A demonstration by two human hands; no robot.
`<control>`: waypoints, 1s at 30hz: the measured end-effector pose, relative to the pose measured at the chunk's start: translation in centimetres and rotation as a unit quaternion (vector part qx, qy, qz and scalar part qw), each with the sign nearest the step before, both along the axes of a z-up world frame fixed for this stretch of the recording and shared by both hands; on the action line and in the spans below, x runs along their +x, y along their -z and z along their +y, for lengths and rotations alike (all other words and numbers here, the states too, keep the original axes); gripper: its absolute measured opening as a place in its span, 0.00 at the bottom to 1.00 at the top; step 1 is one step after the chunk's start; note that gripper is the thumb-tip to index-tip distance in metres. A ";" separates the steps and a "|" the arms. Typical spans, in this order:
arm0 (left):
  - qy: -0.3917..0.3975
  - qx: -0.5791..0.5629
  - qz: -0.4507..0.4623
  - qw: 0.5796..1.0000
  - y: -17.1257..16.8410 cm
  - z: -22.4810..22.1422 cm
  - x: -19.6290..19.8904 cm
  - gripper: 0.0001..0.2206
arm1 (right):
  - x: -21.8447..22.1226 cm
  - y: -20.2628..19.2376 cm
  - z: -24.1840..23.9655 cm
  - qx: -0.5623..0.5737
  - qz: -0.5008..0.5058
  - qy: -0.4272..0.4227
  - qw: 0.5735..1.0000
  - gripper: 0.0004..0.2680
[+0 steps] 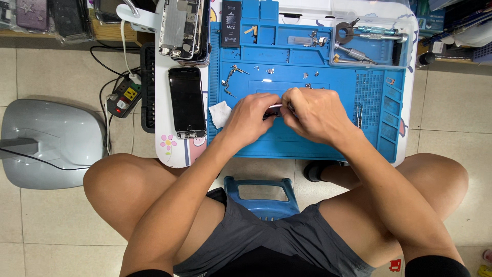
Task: The person disassembles a smartphone on a blue work mat, using tweezers and a screwdriver to remove small components and screws. They then wipe the back of the phone with a white cloth and continue to manipulate internal parts.
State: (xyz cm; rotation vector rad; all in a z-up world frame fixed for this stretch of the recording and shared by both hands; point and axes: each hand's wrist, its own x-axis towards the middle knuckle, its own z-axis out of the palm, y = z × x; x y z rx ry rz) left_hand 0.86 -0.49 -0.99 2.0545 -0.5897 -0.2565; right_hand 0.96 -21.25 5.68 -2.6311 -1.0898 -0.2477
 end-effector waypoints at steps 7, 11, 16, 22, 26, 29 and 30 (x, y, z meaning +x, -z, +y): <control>0.000 0.002 -0.002 1.000 0.8 0.0 -0.1 0.19 | -0.1 0.0 0.1 -0.002 0.004 0.006 1.000 0.05; 0.000 0.006 -0.001 1.000 0.7 -0.1 0.0 0.19 | -0.1 -0.2 0.1 -0.004 0.006 0.004 1.000 0.05; -0.002 0.009 -0.001 1.000 0.7 -0.1 -0.2 0.18 | -0.2 -0.2 0.2 -0.003 0.003 0.006 1.000 0.05; -0.002 0.015 -0.008 1.000 0.4 0.0 -0.1 0.18 | -0.2 -0.3 0.3 0.000 -0.007 0.006 1.000 0.05; 0.000 0.004 -0.005 1.000 0.5 0.0 -0.1 0.18 | -0.3 -0.2 0.3 -0.006 -0.009 0.004 1.000 0.05; 0.003 0.002 -0.009 1.000 0.6 -0.1 0.0 0.17 | -0.2 -0.1 0.2 -0.004 -0.013 0.004 1.000 0.05; 0.004 0.004 -0.010 1.000 0.6 0.0 -0.1 0.17 | -0.3 -0.1 0.2 -0.003 -0.013 0.003 1.000 0.05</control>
